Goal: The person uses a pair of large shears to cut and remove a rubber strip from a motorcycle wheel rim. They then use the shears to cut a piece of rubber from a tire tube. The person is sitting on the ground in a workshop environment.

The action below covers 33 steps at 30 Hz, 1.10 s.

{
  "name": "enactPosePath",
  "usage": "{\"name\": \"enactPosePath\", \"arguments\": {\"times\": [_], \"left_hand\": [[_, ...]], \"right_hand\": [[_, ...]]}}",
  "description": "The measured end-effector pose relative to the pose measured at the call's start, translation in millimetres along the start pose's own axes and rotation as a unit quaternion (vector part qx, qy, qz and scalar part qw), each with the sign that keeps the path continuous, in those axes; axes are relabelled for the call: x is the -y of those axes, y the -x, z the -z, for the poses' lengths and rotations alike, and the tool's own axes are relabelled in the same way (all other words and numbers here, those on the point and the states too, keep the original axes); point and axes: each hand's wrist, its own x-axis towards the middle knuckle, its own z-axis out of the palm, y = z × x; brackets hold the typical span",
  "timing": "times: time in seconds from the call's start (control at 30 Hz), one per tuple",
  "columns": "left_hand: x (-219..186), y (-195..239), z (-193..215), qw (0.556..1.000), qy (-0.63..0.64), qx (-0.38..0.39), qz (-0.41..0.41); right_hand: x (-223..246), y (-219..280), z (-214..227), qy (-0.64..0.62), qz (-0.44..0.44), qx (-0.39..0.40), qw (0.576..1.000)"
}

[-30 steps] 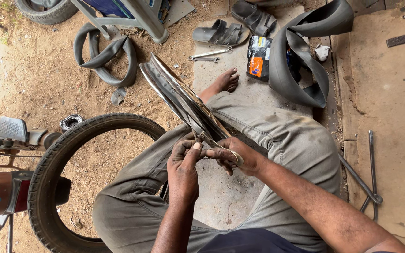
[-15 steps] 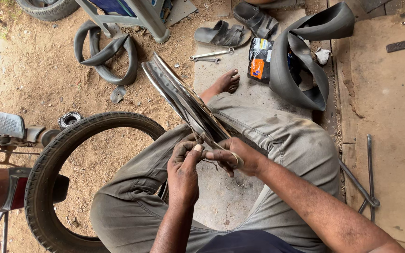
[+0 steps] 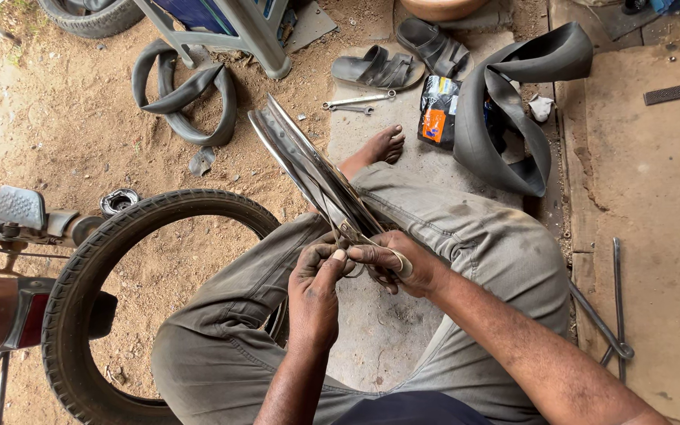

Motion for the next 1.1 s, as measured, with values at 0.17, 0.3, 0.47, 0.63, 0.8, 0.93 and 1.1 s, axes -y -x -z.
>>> {"name": "enactPosePath", "arguments": {"times": [0.17, 0.3, 0.47, 0.63, 0.8, 0.93, 1.1], "left_hand": [[8.3, 2.1, 4.6, 1.000, -0.008, 0.015, -0.006], [21.7, 11.6, 6.5, 1.000, -0.002, 0.023, 0.011], [29.1, 23.7, 8.7, 0.999, -0.002, 0.026, 0.045], [35.2, 26.7, 10.8, 0.999, 0.006, 0.040, 0.029], [50.7, 26.6, 17.7, 0.998, -0.013, 0.046, 0.045], [43.0, 17.4, 21.9, 0.981, -0.177, 0.074, -0.040], [8.0, -6.1, 0.2, 0.977, -0.174, -0.062, -0.105]], "right_hand": [[-15.8, 9.2, 2.5, -0.012, -0.002, 0.037, 0.999], [-29.2, 18.1, 8.1, -0.047, -0.009, 0.037, 0.998], [-39.0, 28.5, 8.7, -0.055, 0.003, 0.039, 0.998], [-50.3, 38.8, 5.3, -0.054, 0.008, 0.010, 0.998], [-52.9, 48.3, 1.2, -0.013, 0.011, -0.013, 1.000], [-51.4, 52.8, -1.1, 0.004, 0.002, -0.015, 1.000], [-61.2, 61.1, -1.1, 0.082, 0.033, -0.007, 0.996]]}}
